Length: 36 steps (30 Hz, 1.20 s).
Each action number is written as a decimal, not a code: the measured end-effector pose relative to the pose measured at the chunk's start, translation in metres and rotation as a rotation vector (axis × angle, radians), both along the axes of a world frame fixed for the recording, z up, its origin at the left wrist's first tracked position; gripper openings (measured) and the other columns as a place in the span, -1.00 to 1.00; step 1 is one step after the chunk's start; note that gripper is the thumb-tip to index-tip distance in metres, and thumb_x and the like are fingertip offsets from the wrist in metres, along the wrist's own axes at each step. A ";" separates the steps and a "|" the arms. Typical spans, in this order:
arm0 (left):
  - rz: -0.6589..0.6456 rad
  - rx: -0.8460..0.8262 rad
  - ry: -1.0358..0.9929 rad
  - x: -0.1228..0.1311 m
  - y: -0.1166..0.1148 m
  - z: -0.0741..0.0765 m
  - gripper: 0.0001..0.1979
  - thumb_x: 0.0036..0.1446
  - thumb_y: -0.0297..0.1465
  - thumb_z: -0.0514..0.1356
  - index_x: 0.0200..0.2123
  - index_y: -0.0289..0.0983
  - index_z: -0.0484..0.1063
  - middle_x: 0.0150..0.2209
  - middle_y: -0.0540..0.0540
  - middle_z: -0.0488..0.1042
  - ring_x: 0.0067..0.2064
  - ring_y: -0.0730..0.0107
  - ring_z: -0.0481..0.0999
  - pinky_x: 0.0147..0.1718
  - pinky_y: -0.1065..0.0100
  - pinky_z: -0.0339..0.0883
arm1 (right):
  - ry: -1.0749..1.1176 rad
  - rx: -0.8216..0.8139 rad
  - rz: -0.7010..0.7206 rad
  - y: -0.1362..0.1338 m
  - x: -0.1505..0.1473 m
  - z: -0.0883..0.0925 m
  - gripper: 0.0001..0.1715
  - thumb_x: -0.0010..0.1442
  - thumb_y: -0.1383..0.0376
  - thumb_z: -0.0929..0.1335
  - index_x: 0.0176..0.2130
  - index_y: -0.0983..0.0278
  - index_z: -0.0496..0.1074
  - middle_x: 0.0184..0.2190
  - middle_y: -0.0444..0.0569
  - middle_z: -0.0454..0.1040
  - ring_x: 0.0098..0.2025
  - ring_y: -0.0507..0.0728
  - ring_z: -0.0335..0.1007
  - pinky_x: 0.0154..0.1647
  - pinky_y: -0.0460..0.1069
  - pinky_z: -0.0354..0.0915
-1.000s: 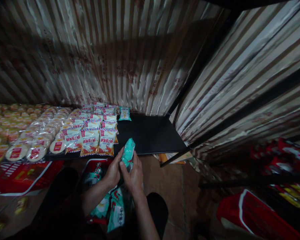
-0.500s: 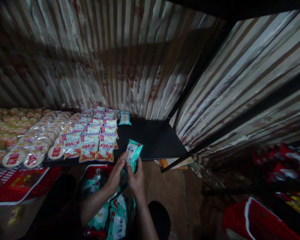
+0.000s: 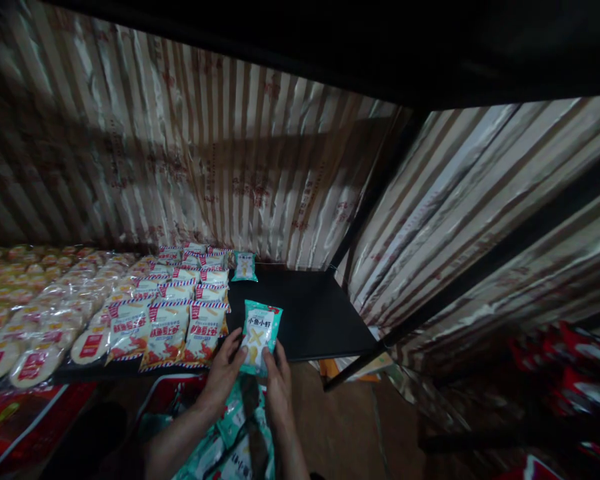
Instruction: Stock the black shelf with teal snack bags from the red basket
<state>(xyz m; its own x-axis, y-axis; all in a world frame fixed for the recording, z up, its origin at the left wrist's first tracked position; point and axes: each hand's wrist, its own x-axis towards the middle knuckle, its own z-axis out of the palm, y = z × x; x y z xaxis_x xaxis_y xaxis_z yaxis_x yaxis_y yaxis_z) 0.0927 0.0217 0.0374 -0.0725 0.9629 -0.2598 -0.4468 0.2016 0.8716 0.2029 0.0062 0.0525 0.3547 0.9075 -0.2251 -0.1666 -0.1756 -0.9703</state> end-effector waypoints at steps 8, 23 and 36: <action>0.106 -0.056 0.016 0.003 0.024 0.008 -0.51 -0.13 -0.16 0.36 -0.13 -0.25 0.42 -0.11 -0.19 0.50 -0.07 0.17 0.48 -0.06 0.24 0.31 | 0.126 0.022 0.028 0.031 -0.002 -0.004 -0.20 -0.10 -0.04 0.44 0.04 0.32 0.36 -0.01 0.09 0.48 0.00 0.24 0.42 -0.05 0.05 0.36; 0.246 -0.032 0.197 0.019 0.072 -0.005 -0.68 -0.07 -0.27 0.30 -0.25 -0.32 0.44 -0.24 -0.16 0.51 -0.25 0.30 0.50 -0.25 0.34 0.37 | 0.308 0.122 0.068 0.079 0.000 -0.023 -0.49 -0.14 0.03 0.50 -0.24 0.29 0.50 -0.30 -0.04 0.59 -0.29 0.14 0.50 -0.24 -0.02 0.39; 0.305 -0.008 0.421 0.022 0.105 -0.008 -0.75 0.06 -0.37 0.19 -0.17 -0.31 0.39 -0.20 -0.18 0.51 -0.18 0.30 0.51 -0.20 0.35 0.37 | 0.253 0.196 0.047 0.118 -0.006 -0.032 -0.50 -0.14 0.02 0.49 -0.27 0.29 0.48 -0.33 -0.03 0.58 -0.28 0.17 0.49 -0.27 0.00 0.38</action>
<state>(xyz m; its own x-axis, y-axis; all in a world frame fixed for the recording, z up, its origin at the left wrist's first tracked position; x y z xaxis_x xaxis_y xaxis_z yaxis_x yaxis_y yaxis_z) 0.1147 0.1267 0.0289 -0.4498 0.8796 -0.1553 -0.0972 0.1246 0.9874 0.1972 0.1237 0.0205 0.2663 0.9564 -0.1200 -0.4027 -0.0027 -0.9153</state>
